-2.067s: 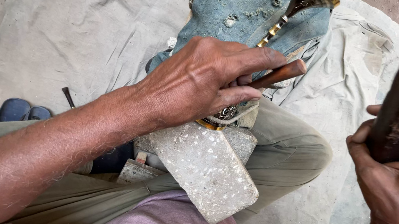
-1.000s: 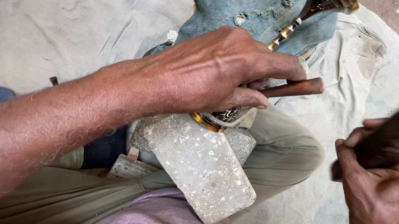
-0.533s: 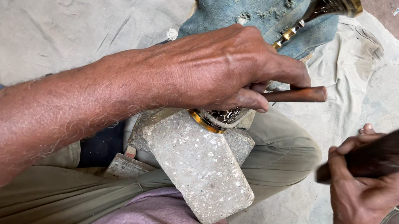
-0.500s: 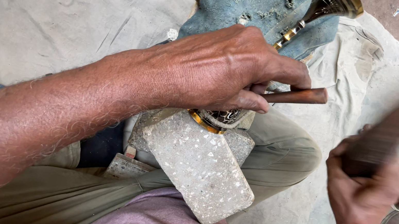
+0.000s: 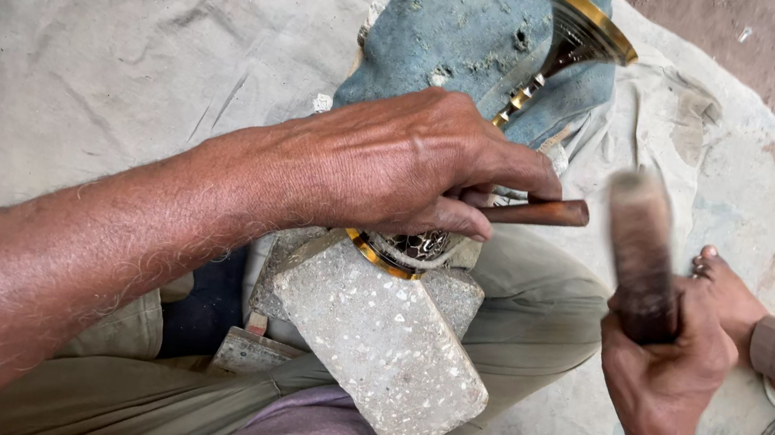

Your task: The person sits on the ground with an ornate brass bell resting on a stone block on their lap. They hold a small chisel against the bell's decorated surface with one hand and strike it with a wooden mallet held in the other hand, working the pattern around the bell, occasionally repositioning the bell and rotating the chisel as they hammer.

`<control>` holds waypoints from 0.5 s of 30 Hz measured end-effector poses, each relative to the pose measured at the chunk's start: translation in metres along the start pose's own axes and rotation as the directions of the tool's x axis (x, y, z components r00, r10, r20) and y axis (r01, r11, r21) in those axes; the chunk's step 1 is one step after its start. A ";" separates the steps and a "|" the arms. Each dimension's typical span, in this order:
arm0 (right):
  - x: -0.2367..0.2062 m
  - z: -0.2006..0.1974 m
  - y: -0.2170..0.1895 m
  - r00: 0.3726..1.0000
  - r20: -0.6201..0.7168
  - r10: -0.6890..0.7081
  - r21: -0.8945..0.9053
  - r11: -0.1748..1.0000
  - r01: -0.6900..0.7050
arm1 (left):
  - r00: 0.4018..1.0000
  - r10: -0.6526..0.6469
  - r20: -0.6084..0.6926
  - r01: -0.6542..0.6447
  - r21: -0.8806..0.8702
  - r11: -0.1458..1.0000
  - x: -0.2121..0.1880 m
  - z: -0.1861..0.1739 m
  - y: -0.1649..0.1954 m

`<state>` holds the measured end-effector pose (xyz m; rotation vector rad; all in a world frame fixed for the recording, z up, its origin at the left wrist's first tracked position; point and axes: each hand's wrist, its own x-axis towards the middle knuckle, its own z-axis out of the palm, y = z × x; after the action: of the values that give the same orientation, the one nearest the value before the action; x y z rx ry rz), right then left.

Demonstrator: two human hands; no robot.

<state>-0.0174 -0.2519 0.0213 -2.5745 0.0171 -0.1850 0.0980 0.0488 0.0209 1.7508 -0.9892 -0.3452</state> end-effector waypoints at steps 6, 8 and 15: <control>-0.005 0.008 0.009 0.998 0.008 0.060 0.047 0.997 -0.060 | 0.997 -0.050 0.052 0.050 0.019 0.999 0.002 -0.003 -0.003; -0.007 0.007 0.014 0.998 -0.012 0.062 0.023 0.998 -0.061 | 0.999 0.031 0.017 -0.031 0.030 0.999 0.003 -0.004 -0.004; -0.011 0.006 0.023 1.000 0.003 0.001 0.089 0.996 -0.001 | 0.997 0.082 0.011 -0.082 0.015 0.997 0.005 -0.003 -0.008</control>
<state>-0.0271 -0.2672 0.0024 -2.4857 0.0089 -0.1780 0.1065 0.0480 0.0164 1.7180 -1.0705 -0.2957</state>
